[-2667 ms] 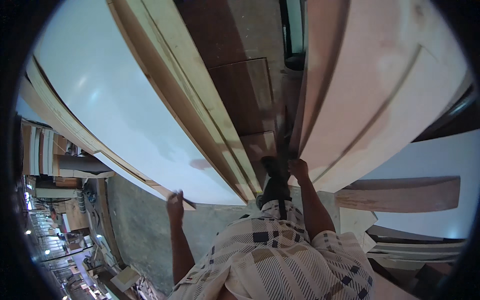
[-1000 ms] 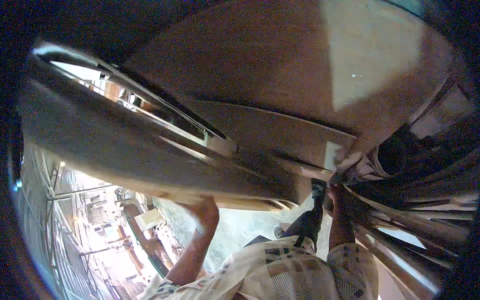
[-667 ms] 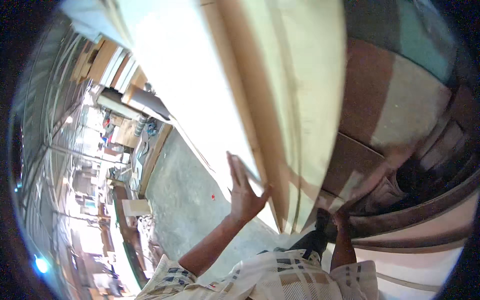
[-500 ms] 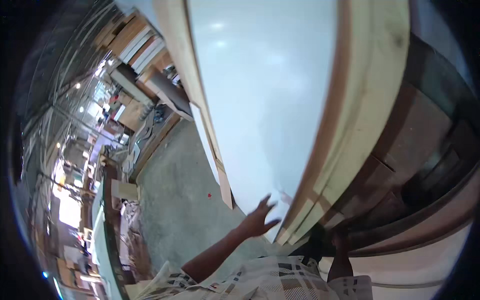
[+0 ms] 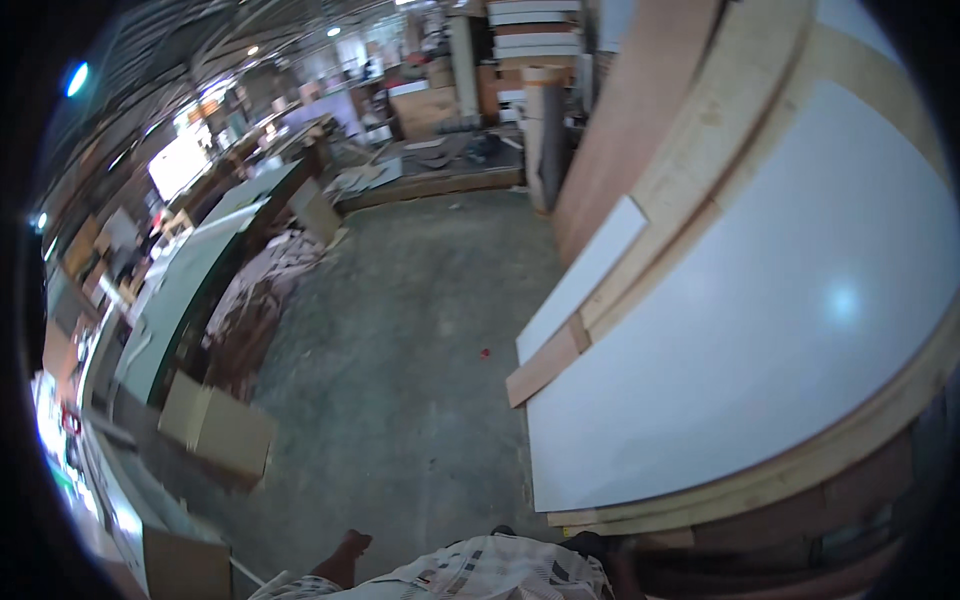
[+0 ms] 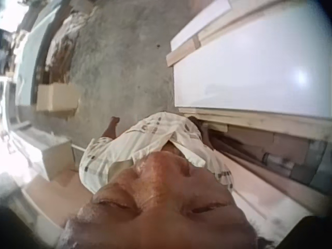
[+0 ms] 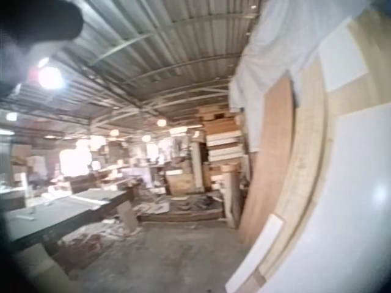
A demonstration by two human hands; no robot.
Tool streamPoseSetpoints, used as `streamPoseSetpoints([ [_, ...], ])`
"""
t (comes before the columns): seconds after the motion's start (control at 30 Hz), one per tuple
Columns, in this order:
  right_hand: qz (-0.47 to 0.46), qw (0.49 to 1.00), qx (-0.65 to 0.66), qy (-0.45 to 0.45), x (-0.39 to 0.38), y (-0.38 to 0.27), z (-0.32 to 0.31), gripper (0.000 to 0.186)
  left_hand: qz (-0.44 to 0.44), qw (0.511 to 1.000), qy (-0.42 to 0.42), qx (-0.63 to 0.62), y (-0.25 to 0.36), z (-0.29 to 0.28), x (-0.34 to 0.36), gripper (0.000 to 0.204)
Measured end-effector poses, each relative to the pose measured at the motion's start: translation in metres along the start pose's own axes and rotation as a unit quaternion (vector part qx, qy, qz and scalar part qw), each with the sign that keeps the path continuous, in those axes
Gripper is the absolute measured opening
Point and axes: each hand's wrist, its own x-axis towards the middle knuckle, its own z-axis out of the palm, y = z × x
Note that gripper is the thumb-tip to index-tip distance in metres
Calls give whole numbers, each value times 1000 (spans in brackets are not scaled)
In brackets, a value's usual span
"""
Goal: The person positions and marks a wooden guide on a table saw using a tape measure, pen, and hammer, then retrieves a wooden board from storage and aligns it against the guide.
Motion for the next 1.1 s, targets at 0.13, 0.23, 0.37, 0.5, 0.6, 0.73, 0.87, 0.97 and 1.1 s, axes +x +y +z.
streamPoseSetpoints([
  [0.13, -170, 910, -299, -230, 69, -72, -8, 36, -99, 980, -3, -174, -67, 10, -18, 49],
  [0.23, -289, 850, -358, -255, 116, -154, -22, 33, -133, 940, -34, -312, -77, 50, -25, 49],
  [0.37, 190, 909, 146, -341, 202, -206, 4, 26, 53, 927, -100, -357, -39, 116, -53, 48],
  [0.5, 176, 867, 180, -429, 246, -285, 31, 19, 146, 962, -53, -226, -46, 163, -49, 45],
  [0.6, 130, 895, 21, -426, 228, -361, 53, 24, 132, 979, 9, -155, -60, 171, -48, 48],
  [0.73, -389, 788, -229, -418, 252, -396, 81, 28, -154, 916, -79, -363, -51, 123, -44, 48],
  [0.87, -456, 704, -440, -322, 369, -309, 143, 27, -186, 880, -63, -433, -22, 67, -32, 45],
  [0.97, -529, 639, -465, -309, 415, -354, 187, 18, -216, 835, -48, -503, -13, 41, -20, 43],
  [1.1, -176, 770, -416, -451, 415, -517, 187, 13, -236, 782, 15, -577, 0, -32, 25, 47],
])
